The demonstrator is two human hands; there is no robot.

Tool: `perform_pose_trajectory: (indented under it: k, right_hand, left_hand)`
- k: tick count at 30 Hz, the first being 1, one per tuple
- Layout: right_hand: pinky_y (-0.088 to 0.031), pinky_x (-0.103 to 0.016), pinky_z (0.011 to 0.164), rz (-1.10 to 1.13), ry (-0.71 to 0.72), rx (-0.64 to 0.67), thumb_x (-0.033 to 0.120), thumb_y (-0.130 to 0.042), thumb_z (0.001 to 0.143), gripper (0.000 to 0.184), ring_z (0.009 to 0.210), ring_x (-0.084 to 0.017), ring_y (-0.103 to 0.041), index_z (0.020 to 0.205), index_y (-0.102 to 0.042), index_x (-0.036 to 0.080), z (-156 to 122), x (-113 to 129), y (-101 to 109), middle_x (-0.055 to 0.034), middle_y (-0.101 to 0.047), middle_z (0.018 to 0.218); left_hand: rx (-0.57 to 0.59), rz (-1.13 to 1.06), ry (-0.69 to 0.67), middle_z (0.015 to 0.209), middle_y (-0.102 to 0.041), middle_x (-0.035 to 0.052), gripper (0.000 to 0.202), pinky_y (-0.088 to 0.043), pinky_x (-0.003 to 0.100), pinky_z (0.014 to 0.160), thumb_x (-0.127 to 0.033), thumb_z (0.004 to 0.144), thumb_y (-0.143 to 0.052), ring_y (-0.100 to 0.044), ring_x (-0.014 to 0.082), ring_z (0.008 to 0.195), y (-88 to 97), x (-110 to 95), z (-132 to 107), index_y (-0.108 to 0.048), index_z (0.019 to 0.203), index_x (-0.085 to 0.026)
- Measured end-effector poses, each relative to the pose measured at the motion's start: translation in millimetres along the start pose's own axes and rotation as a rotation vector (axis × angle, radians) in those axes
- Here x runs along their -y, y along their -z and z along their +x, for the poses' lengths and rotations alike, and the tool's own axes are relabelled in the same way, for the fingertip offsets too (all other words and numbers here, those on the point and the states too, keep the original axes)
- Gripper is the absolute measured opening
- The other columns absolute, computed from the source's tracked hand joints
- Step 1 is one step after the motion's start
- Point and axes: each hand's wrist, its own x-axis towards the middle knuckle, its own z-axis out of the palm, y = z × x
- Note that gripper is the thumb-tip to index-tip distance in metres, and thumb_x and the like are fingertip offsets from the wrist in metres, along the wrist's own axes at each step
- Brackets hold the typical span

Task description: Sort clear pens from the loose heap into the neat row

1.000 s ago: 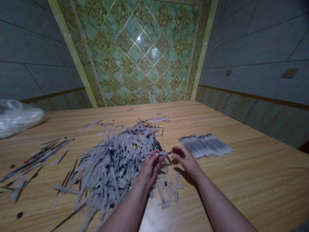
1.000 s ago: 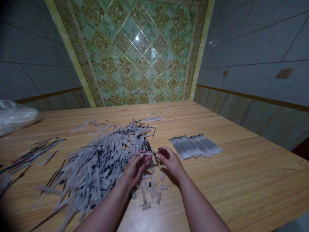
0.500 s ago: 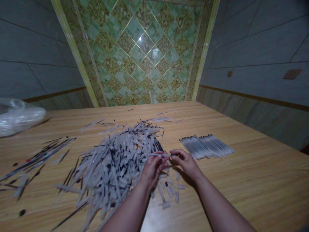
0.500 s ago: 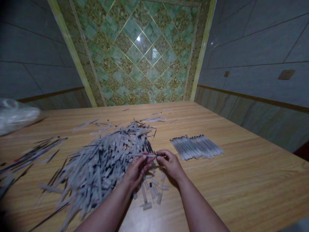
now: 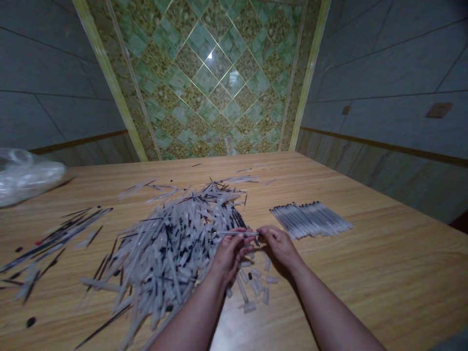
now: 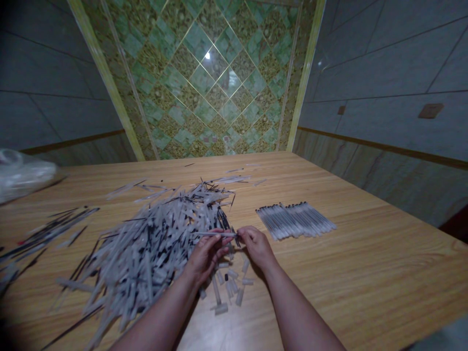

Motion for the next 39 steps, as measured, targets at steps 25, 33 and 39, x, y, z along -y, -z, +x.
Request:
perform_pose_trajectory:
  k: [25, 33, 39]
  right_hand:
    - [-0.043, -0.033, 0.079, 0.012, 0.002, 0.028, 0.043, -0.05, 0.079, 0.031, 0.086, -0.019, -0.058, 0.084, -0.067, 0.018, -0.4, -0.4, -2.7, -0.0069, -0.065, 0.088]
    - [-0.043, -0.033, 0.079, 0.096, -0.035, 0.072, 0.041, -0.055, 0.076, 0.029, 0.089, -0.019, -0.058, 0.091, -0.063, 0.018, -2.4, 1.8, 4.1, -0.0068, -0.064, 0.095]
    - [-0.042, -0.03, 0.078, 0.068, -0.021, 0.104, 0.042, -0.048, 0.081, 0.029, 0.085, -0.017, -0.057, 0.09, -0.062, 0.018, -3.5, 5.5, 3.1, -0.0046, -0.064, 0.088]
  left_hand:
    - [0.038, 0.017, -0.016, 0.093, -0.067, 0.0105, 0.02, -0.053, 0.023, 0.06, -0.017, 0.07, -0.063, -0.064, 0.0203, 0.086, 1.1, 1.0, 0.3, -0.056, 0.088, -0.013]
    - [0.103, 0.021, -0.025, 0.092, -0.067, 0.0101, 0.02, -0.053, 0.024, 0.062, -0.019, 0.07, -0.063, -0.063, 0.0213, 0.089, -1.9, 2.5, 1.1, -0.057, 0.088, -0.013]
    - [0.136, 0.069, -0.025, 0.096, -0.067, 0.0117, 0.022, -0.053, 0.024, 0.062, -0.021, 0.071, -0.062, -0.062, 0.0212, 0.091, -3.8, 1.8, 0.1, -0.056, 0.091, -0.013]
